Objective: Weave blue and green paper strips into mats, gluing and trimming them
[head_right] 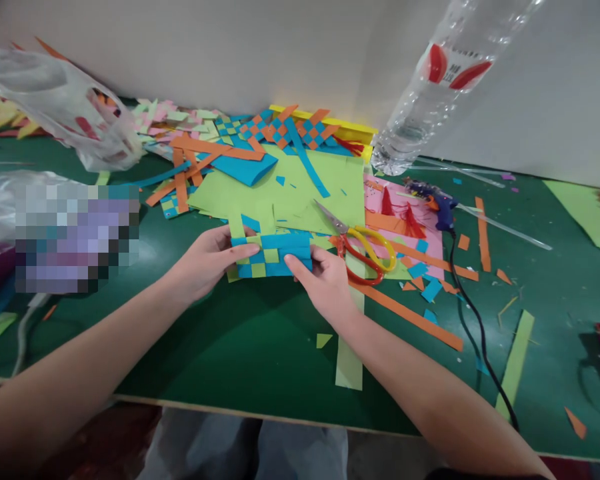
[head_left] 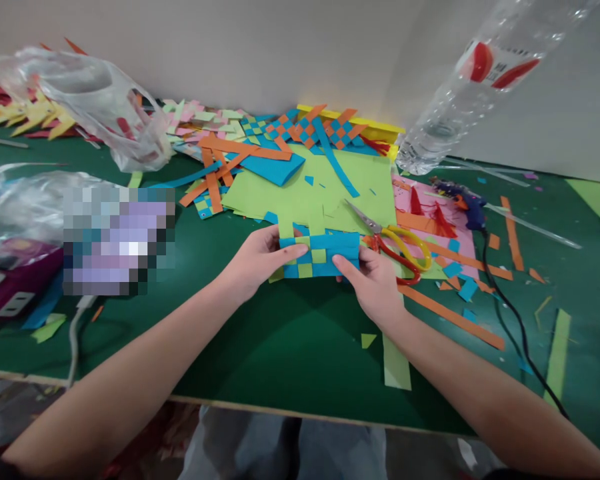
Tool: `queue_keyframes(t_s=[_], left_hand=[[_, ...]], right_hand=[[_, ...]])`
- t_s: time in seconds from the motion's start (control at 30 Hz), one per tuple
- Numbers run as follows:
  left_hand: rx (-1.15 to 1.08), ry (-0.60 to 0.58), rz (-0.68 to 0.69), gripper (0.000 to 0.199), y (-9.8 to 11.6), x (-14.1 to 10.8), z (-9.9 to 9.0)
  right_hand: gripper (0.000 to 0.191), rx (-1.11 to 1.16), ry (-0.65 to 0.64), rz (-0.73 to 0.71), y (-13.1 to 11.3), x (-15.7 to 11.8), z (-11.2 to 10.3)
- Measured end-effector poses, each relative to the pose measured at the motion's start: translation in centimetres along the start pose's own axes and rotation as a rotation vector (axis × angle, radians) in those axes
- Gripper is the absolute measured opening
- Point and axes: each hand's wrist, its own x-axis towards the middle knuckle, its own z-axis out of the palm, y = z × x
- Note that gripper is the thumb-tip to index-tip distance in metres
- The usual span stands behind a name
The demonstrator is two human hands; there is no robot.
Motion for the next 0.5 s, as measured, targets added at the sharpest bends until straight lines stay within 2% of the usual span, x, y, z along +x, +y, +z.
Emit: queue_keyframes(t_s=[0.23, 0.33, 0.5], left_hand=[[0.048, 0.029, -0.050, 0.035, -0.38, -0.01, 0.73], [0.087, 0.054, -0.047, 0.040, -0.61, -0.13, 0.93], [0.141, 0.070, 0.007, 0.038, -0.67, -0.37, 1.10]], right_hand=[[0.023, -0.107, 0.097, -0.083, -0.48, -0.17, 0.04], [0.021, -0.112, 0.090, -0.082, -0.36, -0.24, 0.02], [0.021, -0.158, 0.069, -0.122, -0.21, -0.42, 0.01]])
